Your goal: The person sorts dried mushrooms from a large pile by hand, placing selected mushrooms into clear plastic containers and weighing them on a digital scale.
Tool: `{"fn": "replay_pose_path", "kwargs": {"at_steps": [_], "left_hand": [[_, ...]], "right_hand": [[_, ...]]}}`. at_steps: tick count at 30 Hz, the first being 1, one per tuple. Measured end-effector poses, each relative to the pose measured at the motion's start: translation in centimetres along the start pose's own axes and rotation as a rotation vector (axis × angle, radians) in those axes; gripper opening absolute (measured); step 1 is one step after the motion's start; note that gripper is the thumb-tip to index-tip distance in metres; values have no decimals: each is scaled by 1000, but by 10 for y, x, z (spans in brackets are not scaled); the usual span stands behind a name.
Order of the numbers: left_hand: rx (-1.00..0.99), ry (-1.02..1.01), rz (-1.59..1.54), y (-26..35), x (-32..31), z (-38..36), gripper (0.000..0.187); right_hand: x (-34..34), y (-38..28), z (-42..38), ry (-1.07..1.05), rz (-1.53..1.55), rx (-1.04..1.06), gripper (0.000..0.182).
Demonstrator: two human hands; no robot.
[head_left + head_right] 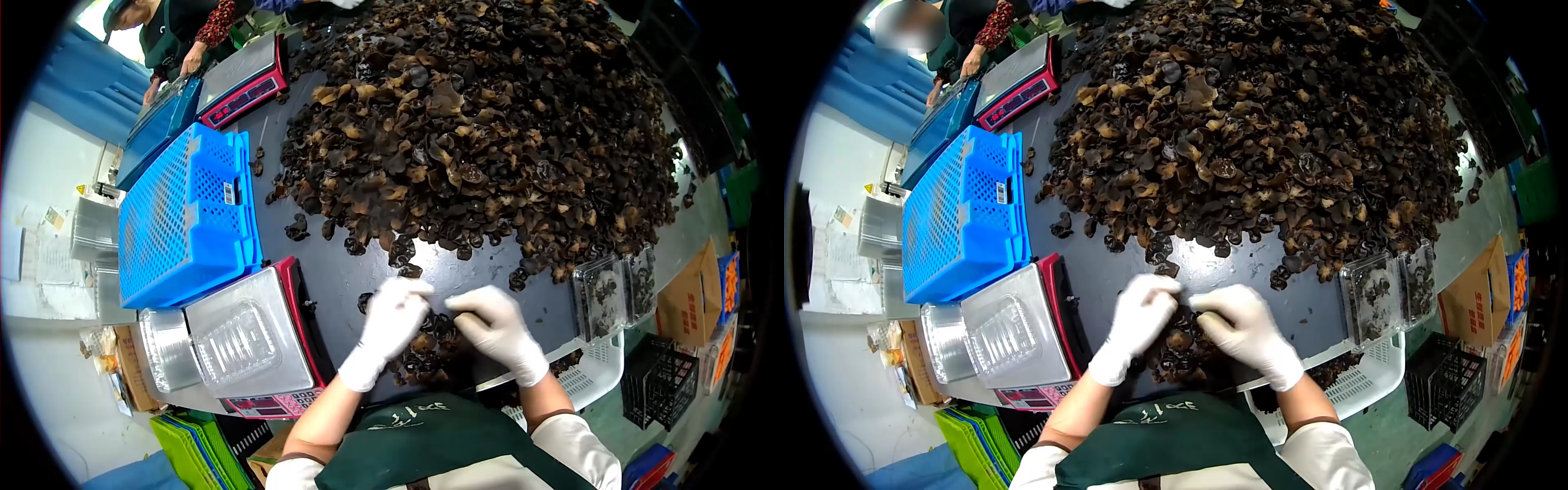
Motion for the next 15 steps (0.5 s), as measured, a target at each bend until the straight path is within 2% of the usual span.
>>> {"fn": "replay_pose_path", "kwargs": {"at_steps": [1,2,4,5,6,7,8,10,12,13,15], "left_hand": [[12,-243,-180,24,-17,-10,24],[20,-488,-361,40,-31,-19,26],[-117,-411,-340,41,-31,-11,26],[-229,-241,-47,33,-22,3,23],[-293,-69,62,13,-18,18,21],[-240,48,125,-9,-13,30,19],[-256,134,338,-20,-9,40,27],[-191,241,525,-40,-8,52,45],[-191,139,649,-53,-14,52,45],[-252,136,641,-52,-16,49,36],[-255,30,615,-55,-11,37,25]], "right_hand": [[18,4,-2,135,-38,35,18],[35,4,-4,214,-79,-28,21],[56,19,-6,281,-89,-95,23],[62,24,-4,296,-163,-73,23],[64,32,-1,310,-237,-51,23],[63,47,3,291,-238,-86,22],[57,62,8,283,-205,-78,24],[38,85,22,275,-237,-12,31],[16,93,36,404,-445,60,41],[5,102,42,362,-489,-17,51],[-16,114,47,379,-633,27,59]]}}
Point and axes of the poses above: each hand's wrist, its own z-axis towards the middle knuckle, its own x-axis out of the back of the hand, y = z × x, the point moved 4 cm from there along z, towards the middle knuckle, and after that the axes turned 1 degree about -x, right-handed, at the moved point
